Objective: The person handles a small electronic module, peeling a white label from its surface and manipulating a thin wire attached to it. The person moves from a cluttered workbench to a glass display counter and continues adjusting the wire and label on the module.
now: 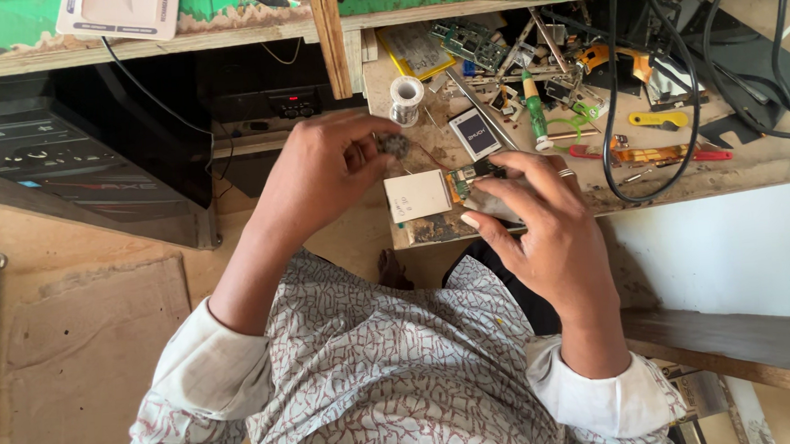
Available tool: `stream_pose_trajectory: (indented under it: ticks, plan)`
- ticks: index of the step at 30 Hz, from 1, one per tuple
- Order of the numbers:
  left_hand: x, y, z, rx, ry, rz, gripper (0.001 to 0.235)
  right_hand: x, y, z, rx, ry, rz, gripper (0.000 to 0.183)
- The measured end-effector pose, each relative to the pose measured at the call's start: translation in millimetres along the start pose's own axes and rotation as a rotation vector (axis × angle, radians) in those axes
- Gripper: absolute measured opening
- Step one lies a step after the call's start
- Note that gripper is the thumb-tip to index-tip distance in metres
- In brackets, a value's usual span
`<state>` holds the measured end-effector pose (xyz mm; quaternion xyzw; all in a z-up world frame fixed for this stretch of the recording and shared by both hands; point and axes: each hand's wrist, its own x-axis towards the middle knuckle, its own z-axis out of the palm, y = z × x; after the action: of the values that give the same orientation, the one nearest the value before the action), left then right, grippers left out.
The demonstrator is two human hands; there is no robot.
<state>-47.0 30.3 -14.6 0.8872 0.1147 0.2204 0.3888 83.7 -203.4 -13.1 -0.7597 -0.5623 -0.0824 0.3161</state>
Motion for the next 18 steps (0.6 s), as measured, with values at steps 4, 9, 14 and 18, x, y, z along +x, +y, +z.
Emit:
stream_pose_trajectory:
  ticks: [4, 9, 14, 18]
  plan:
    - [2, -4, 2, 0.045, 0.095, 0.06, 0.028, 1, -4, 4, -0.027, 0.0, 0.003, 0.033]
    - [-8, -3, 4, 0.007, 0.21, 0.02, 0.021, 1, -7, 8, -0.087, 0.017, 0.011, 0.037]
    - [-22, -1, 6, -0.042, 0.283, 0.046, 0.016, 0, -6, 11, -0.083, 0.076, -0.021, 0.039]
    - [-38, 8, 9, 0.007, 0.356, 0.123, 0.011, -7, -14, 1, 0.074, 0.245, -0.049, 0.036]
